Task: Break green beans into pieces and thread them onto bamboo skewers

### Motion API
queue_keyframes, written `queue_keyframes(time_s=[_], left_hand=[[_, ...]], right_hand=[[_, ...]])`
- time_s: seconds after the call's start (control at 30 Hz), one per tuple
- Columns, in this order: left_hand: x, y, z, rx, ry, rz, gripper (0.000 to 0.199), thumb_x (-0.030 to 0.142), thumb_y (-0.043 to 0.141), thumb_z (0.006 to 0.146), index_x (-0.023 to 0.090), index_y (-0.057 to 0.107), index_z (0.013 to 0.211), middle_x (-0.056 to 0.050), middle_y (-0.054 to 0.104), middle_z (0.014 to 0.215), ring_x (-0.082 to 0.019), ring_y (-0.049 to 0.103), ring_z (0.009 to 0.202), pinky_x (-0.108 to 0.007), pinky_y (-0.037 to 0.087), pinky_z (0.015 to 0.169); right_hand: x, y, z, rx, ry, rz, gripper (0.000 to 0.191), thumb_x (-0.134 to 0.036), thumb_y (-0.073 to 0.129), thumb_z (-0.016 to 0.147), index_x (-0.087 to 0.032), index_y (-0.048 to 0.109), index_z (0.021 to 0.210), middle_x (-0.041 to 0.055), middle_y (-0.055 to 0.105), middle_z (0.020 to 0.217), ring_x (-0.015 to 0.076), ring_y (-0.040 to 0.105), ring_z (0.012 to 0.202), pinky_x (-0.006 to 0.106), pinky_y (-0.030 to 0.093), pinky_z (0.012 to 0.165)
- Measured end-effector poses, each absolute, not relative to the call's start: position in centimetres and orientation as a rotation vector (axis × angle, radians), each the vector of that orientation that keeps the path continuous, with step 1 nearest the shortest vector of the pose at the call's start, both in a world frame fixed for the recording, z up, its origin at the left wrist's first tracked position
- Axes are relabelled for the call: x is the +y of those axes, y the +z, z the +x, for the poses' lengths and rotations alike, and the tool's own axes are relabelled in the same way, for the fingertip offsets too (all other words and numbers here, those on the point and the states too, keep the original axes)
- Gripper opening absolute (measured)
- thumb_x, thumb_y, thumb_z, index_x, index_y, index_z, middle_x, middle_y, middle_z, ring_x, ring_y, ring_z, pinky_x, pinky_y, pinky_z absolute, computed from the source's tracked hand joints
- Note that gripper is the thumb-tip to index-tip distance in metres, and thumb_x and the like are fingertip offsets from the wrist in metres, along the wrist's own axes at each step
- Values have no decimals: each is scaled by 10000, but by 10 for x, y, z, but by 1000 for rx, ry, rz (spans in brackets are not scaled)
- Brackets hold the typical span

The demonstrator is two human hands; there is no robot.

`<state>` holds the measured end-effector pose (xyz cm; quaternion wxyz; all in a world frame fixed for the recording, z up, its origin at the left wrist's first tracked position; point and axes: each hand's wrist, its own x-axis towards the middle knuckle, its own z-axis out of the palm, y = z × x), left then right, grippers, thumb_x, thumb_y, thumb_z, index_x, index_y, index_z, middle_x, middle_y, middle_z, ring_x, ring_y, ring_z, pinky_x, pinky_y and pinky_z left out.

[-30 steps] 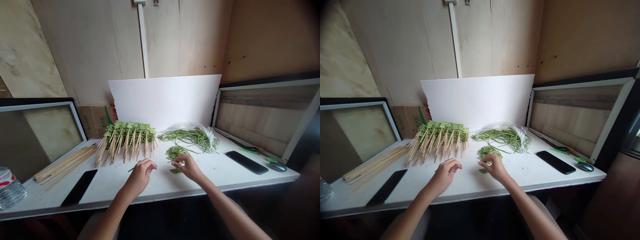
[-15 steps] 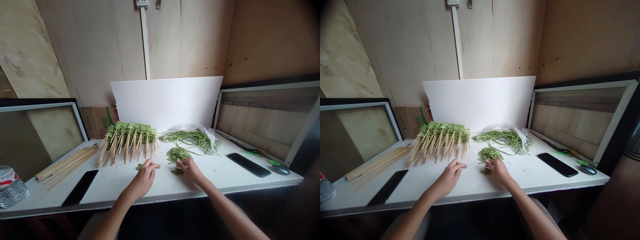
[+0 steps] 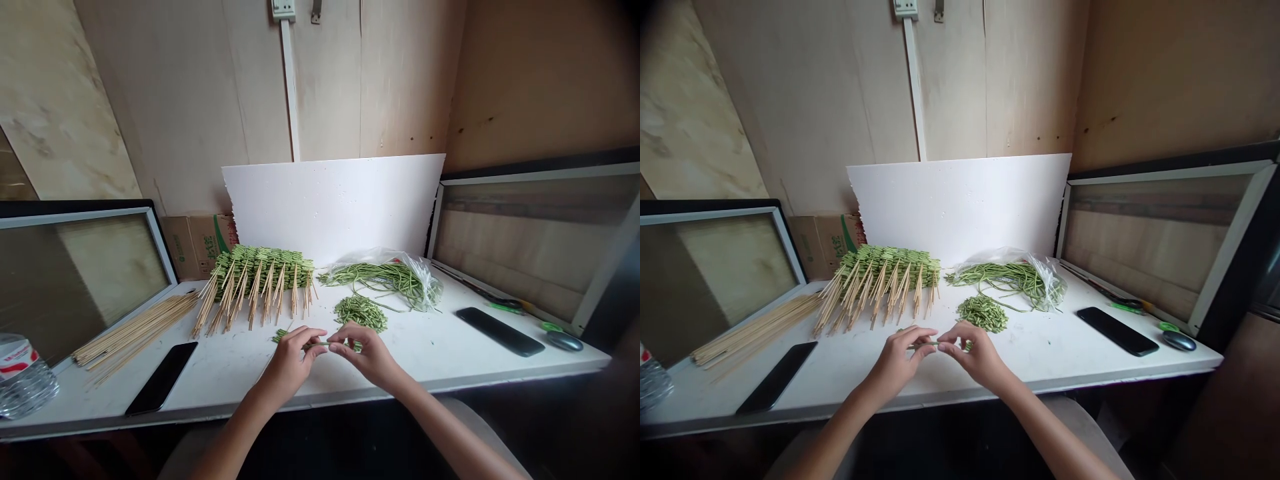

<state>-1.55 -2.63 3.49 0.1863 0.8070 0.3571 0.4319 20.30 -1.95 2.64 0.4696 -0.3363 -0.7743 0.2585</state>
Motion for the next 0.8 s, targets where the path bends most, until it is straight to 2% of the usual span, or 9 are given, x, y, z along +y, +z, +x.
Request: queue_keyframes(time_s=[0.2,0.37,0.5,0.63,0.8], left_hand=[[-27,38,-16,1056,1234,2298,115,233,668,967,211,774,1005,-59,756,925,-200,702,850,-298,547,775],[-30,36,-14,984,1232,2324,146,224,634,983,217,775,1020,-58,742,910,-187,685,821,-281,521,735],[-32,32,-12,945,1231,2346,183,129,613,944,206,777,918,-48,732,839,-174,669,752,-275,516,702],[-31,26,-10,879,1195,2399,308,-11,541,878,200,761,829,-29,720,797,-156,659,735,-253,504,686],[-17,23,-21,999,1198,2426,336,-44,515,853,184,748,773,-23,702,745,-157,637,710,-256,469,667]], right_hand=[[-20,28,205,-1850,566,-822,229,-462,705,935,-250,769,994,50,726,887,208,621,845,313,477,684],[-26,27,198,-1874,501,-807,231,-473,692,943,-250,750,932,50,710,846,210,582,809,331,467,697],[-28,24,193,-1891,486,-777,223,-422,625,987,-243,705,883,46,671,810,218,542,806,354,444,734],[-31,22,190,-1855,570,-735,234,-390,625,980,-241,690,812,43,649,775,230,539,815,368,437,762],[-40,28,185,-1885,807,-645,274,-399,668,962,-233,693,747,38,648,759,226,587,844,365,469,804]])
